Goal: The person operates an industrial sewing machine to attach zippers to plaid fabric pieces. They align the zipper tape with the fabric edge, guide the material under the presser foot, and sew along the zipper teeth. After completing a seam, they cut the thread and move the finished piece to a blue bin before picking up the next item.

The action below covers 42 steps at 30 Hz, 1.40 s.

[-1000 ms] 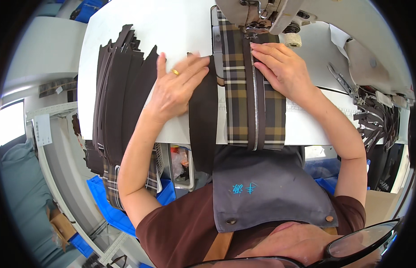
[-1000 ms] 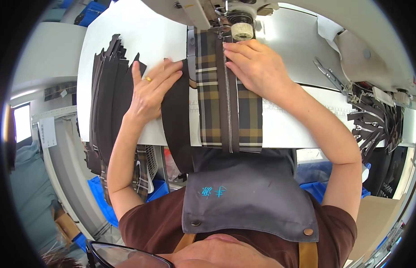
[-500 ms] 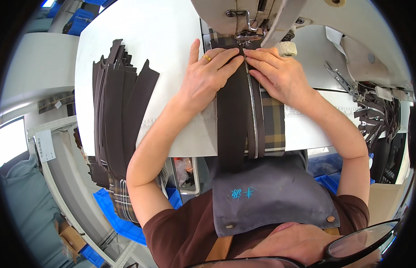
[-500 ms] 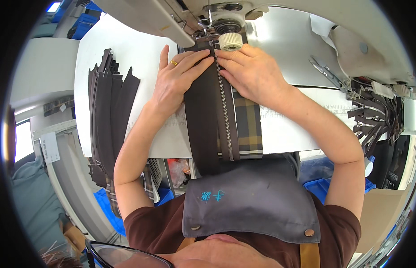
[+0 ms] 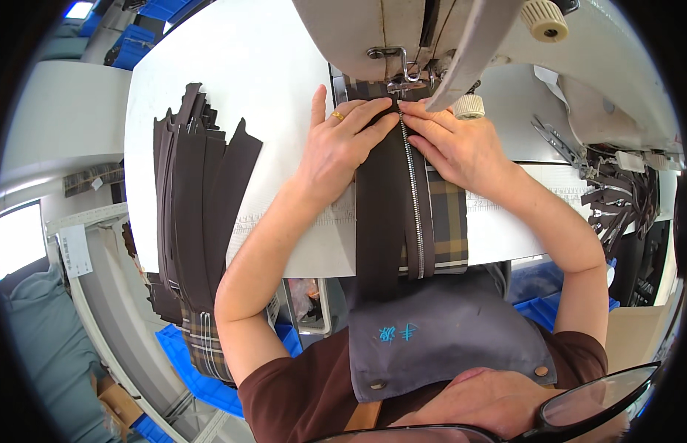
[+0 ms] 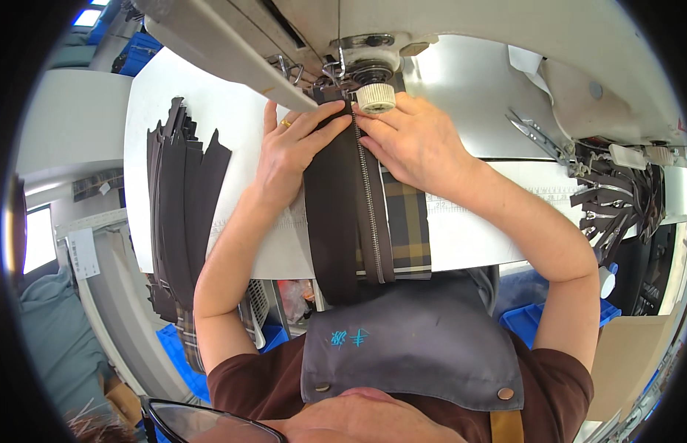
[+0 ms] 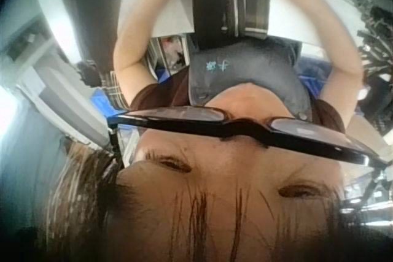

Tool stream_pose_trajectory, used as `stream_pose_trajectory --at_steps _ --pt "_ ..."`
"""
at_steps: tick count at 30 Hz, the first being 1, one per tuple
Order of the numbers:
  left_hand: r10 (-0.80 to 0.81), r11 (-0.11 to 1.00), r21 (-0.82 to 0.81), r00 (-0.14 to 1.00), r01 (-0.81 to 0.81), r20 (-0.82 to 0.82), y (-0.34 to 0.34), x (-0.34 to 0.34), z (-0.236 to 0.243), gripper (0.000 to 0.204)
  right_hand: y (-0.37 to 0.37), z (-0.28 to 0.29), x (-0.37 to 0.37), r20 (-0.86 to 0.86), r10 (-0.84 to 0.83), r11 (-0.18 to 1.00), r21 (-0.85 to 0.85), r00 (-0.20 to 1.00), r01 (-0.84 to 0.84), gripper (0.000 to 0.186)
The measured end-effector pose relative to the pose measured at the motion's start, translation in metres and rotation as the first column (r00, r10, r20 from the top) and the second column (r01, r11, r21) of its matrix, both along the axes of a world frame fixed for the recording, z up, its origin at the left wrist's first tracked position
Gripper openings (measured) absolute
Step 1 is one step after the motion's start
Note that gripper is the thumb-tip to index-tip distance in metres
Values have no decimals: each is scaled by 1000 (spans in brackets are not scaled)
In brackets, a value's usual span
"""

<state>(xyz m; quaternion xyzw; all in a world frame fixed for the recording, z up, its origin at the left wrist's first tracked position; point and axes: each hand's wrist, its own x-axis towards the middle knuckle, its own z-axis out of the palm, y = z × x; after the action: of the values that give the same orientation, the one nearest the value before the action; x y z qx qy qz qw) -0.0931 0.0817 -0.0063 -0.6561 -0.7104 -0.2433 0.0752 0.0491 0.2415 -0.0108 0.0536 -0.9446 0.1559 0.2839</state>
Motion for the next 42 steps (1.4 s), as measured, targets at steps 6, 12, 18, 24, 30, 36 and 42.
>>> stream_pose_trajectory --at_steps 6,12,18,24,30,36,42 --pt "4 1000 -9 998 -3 61 0 0 1 31 0 1 0 5 5 1000 -10 1000 -5 27" --pt "-9 1000 -5 1000 9 30 1 -1 2 33 3 0 0 64 2 1000 -15 998 -1 35" --pt "9 995 -102 998 -3 61 -2 3 5 45 2 8 -3 145 -50 998 46 988 44 46" --pt "35 992 -122 997 -27 66 -3 6 6 49 6 1 2 117 -70 996 54 991 64 48" --pt "74 986 -154 997 -69 27 -4 9 7 49 7 3 4 169 -84 991 120 982 64 51" --pt "94 987 -135 995 -87 43 -4 11 5 52 8 4 6 190 -79 991 124 979 56 54" --pt "110 980 -167 994 -106 12 -5 12 7 52 7 2 8 221 -90 992 109 971 67 54"
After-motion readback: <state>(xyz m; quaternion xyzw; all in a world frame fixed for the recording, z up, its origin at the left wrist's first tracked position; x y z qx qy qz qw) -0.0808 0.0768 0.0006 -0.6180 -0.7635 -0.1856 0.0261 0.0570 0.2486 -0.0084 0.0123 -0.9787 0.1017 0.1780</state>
